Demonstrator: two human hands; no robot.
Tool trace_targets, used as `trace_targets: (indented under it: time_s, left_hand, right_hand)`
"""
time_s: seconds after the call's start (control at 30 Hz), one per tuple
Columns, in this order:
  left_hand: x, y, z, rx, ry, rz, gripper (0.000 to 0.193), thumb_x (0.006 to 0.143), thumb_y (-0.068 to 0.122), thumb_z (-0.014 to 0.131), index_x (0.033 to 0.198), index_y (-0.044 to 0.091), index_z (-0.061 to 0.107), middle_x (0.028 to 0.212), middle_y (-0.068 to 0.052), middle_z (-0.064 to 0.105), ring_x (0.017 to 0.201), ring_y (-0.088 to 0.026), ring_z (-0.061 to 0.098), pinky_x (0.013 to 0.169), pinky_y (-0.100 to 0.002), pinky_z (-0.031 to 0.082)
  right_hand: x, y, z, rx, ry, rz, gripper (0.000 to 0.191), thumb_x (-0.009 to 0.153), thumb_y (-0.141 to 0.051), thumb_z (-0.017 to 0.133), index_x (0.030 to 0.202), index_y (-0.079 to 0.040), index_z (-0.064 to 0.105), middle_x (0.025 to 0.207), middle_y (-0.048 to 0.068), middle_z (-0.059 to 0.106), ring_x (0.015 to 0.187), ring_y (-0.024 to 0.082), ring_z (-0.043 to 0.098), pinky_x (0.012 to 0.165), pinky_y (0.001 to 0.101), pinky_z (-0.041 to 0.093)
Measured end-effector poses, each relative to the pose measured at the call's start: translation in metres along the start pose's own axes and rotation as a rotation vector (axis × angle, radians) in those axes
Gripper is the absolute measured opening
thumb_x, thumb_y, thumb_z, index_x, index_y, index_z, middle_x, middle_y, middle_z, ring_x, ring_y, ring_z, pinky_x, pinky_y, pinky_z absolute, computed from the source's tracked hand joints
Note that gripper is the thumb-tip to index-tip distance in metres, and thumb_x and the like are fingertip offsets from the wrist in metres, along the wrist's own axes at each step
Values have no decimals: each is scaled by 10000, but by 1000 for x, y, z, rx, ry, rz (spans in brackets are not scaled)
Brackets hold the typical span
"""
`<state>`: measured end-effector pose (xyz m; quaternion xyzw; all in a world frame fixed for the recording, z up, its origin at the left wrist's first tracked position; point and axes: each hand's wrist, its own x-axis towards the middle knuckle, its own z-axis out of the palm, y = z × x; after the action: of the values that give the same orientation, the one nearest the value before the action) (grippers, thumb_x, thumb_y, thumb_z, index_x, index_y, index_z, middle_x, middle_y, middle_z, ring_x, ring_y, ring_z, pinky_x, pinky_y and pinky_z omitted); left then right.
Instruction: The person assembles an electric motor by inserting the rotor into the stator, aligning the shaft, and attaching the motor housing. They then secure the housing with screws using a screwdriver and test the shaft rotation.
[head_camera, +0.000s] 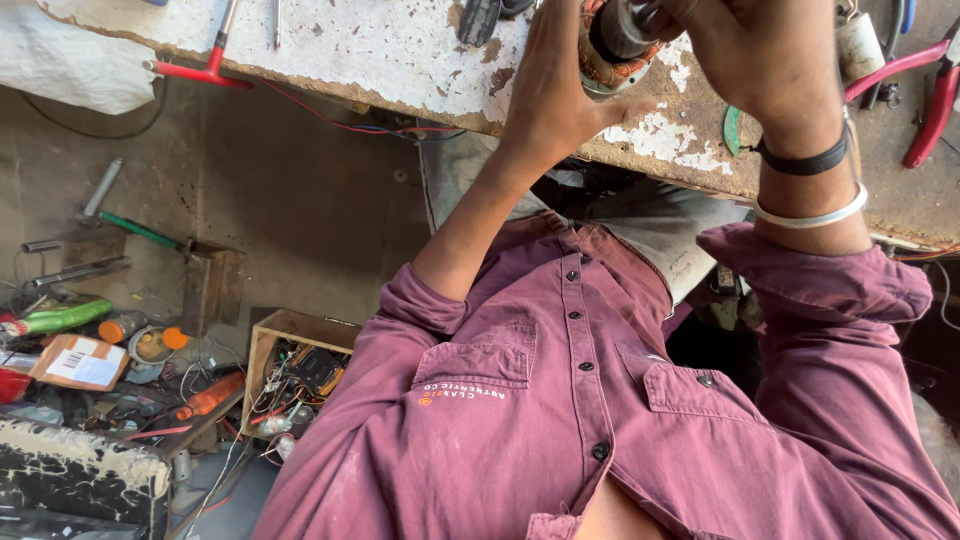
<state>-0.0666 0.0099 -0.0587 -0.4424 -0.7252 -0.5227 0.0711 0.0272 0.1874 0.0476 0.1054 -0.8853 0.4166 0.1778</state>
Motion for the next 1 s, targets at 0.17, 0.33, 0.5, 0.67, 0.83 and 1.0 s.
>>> trace_targets:
  time_s: [0.17, 0.33, 0.5, 0.67, 0.83, 1.0]
  left_hand:
    - [-3, -2, 9, -60, -8, -152, 1251, 810, 515, 993, 1598, 92, 118, 1497, -193, 458, 1416, -343, 544, 1200, -424, 524]
    - [0, 0, 11, 2, 36, -93, 1324, 702, 426, 1020, 1559, 45, 85, 1459, -283, 435, 1358, -404, 513, 1154, -466, 491]
    - [-7, 1, 11, -54, 26, -168, 1268, 740, 364, 1019, 1564, 64, 103, 1428, -245, 494, 1333, -373, 572, 1130, -425, 553]
    - [-11, -2, 15, -63, -7, -253, 1243, 767, 384, 1023, 1567, 63, 128, 1408, -208, 526, 1316, -341, 616, 1105, -388, 596]
    - [-14, -6, 16, -86, 47, -189, 1304, 747, 352, 1019, 1586, 52, 68, 1478, -223, 465, 1368, -350, 566, 1154, -408, 562]
    - [-21, -10, 16, -45, -1, -197, 1325, 739, 381, 1032, 1595, 73, 69, 1523, -217, 432, 1412, -353, 536, 1188, -410, 542]
  right_hand:
    - [1, 2, 13, 196, -33, 90, 64, 1225, 64, 598, 1190, 115, 613, 1047, 154, 711, 961, 182, 725, 814, 259, 593]
    - [5, -1, 16, 240, -55, 97, 55, 1184, 83, 574, 1221, 114, 602, 1073, 139, 703, 985, 166, 724, 837, 257, 602]
    - [14, -20, 3, -93, -61, -9, 39, 1121, 68, 683, 1135, 96, 660, 1016, 165, 710, 914, 222, 721, 779, 295, 560]
    - [23, -33, 9, -327, -54, -82, 115, 1047, 33, 798, 1108, 52, 703, 975, 178, 716, 864, 276, 717, 777, 354, 541]
    - [28, -35, 7, -253, -65, -63, 122, 1032, 29, 805, 1102, 59, 710, 984, 180, 726, 876, 267, 727, 781, 348, 557]
    - [27, -34, 4, -203, -70, -22, 133, 1016, 16, 821, 1073, 73, 715, 979, 184, 734, 871, 258, 736, 759, 339, 569]
